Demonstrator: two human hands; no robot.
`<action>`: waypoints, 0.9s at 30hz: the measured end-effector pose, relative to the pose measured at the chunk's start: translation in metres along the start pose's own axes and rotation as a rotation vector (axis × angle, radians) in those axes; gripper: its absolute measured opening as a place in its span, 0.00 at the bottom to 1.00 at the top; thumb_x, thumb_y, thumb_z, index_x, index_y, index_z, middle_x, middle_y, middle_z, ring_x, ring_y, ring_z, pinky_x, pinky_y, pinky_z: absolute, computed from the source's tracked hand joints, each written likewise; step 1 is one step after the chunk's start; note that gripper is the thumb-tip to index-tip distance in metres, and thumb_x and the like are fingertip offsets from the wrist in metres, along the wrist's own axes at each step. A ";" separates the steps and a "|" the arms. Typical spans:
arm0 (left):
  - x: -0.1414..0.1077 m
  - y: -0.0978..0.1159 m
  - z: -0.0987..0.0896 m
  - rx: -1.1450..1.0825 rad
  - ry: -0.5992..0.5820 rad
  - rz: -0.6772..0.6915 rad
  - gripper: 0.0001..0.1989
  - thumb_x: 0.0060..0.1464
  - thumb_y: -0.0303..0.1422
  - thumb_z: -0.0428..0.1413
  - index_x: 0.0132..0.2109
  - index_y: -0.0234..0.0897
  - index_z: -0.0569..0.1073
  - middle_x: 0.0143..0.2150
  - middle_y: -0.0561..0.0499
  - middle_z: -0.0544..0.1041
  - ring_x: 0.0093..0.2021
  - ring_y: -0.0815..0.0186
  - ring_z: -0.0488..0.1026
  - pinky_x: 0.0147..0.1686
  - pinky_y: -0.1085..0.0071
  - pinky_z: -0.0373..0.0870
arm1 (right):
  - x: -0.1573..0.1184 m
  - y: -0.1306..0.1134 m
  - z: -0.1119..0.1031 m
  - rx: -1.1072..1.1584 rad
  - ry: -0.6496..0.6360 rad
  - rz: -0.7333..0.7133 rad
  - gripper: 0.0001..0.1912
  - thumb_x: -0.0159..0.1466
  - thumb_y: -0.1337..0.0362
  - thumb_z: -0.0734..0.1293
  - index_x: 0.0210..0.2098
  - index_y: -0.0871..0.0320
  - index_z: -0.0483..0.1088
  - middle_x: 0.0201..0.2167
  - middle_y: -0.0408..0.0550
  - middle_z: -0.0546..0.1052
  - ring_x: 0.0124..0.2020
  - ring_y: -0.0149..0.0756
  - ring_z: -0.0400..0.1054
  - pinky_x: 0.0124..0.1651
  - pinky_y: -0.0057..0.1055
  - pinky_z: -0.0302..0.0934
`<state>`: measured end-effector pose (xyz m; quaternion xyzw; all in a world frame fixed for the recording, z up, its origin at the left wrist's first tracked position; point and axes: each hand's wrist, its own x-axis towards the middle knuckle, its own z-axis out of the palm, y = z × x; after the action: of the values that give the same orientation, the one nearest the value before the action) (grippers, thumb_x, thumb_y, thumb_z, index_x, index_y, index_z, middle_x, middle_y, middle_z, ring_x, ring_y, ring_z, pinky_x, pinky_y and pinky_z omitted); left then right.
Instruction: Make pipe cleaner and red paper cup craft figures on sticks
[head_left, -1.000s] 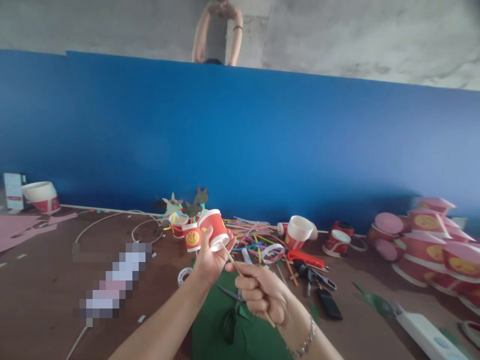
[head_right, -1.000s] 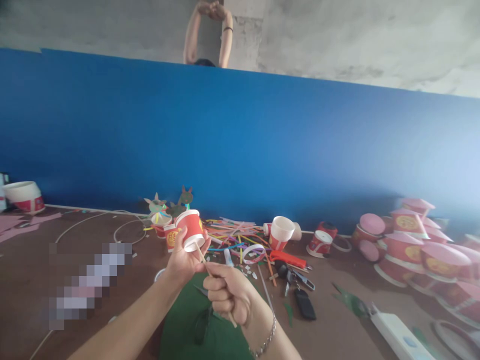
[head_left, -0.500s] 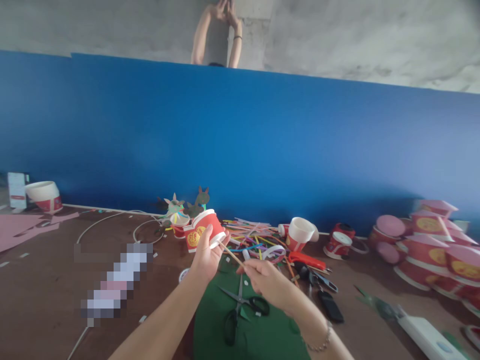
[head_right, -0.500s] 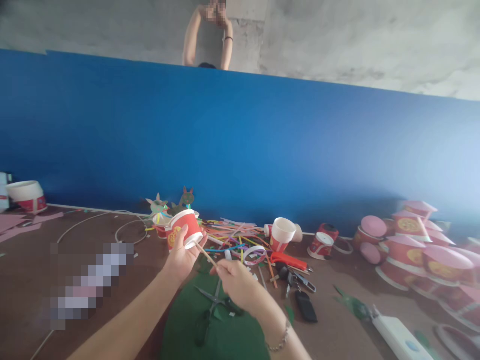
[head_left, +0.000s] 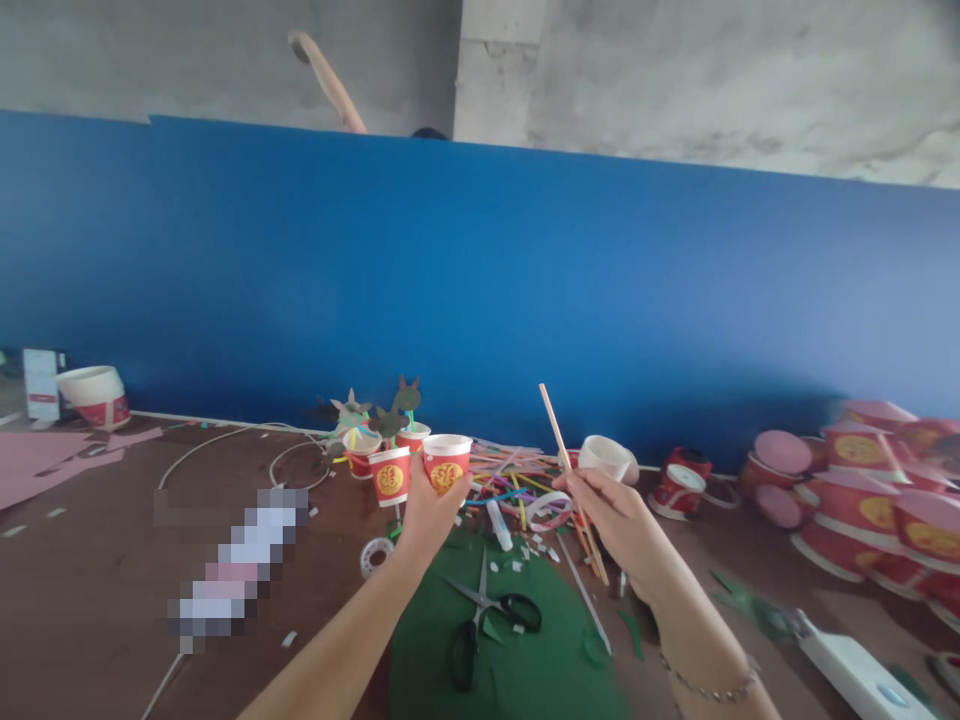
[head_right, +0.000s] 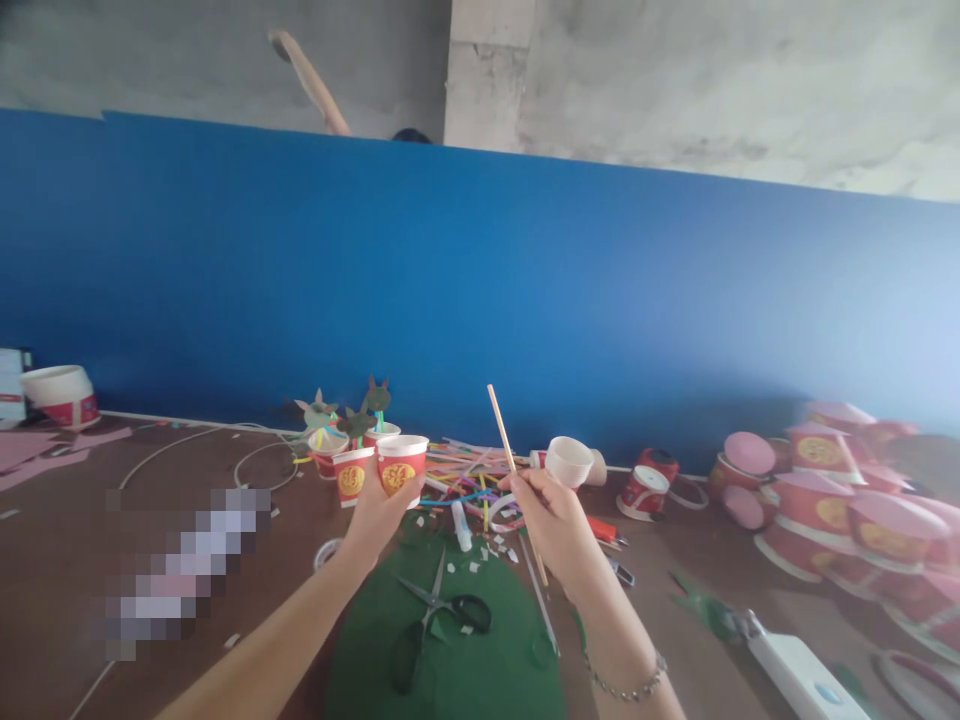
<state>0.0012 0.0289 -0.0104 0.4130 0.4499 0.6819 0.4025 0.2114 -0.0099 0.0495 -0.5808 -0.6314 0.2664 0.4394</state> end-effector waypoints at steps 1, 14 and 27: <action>-0.002 0.001 0.000 0.028 -0.023 0.009 0.24 0.38 0.29 0.66 0.45 0.37 0.70 0.35 0.51 0.74 0.33 0.65 0.71 0.35 0.72 0.66 | -0.001 -0.002 0.001 0.014 -0.003 0.012 0.17 0.61 0.53 0.61 0.34 0.60 0.73 0.32 0.51 0.74 0.34 0.38 0.66 0.33 0.30 0.60; -0.016 -0.002 0.006 0.093 -0.005 0.229 0.29 0.31 0.22 0.67 0.44 0.39 0.71 0.41 0.49 0.73 0.44 0.60 0.70 0.46 0.70 0.64 | -0.010 -0.016 0.009 0.189 -0.233 0.068 0.20 0.61 0.52 0.59 0.44 0.60 0.64 0.16 0.37 0.66 0.16 0.28 0.59 0.21 0.26 0.54; -0.022 0.007 0.009 0.036 0.033 0.209 0.29 0.27 0.18 0.67 0.41 0.39 0.73 0.43 0.45 0.75 0.54 0.51 0.67 0.57 0.62 0.58 | -0.026 -0.028 0.014 0.135 -0.539 0.145 0.18 0.64 0.56 0.54 0.38 0.61 0.69 0.07 0.35 0.63 0.11 0.26 0.51 0.21 0.26 0.48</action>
<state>0.0157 0.0094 -0.0062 0.4533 0.4231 0.7189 0.3142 0.1840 -0.0380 0.0599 -0.5021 -0.6631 0.4834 0.2731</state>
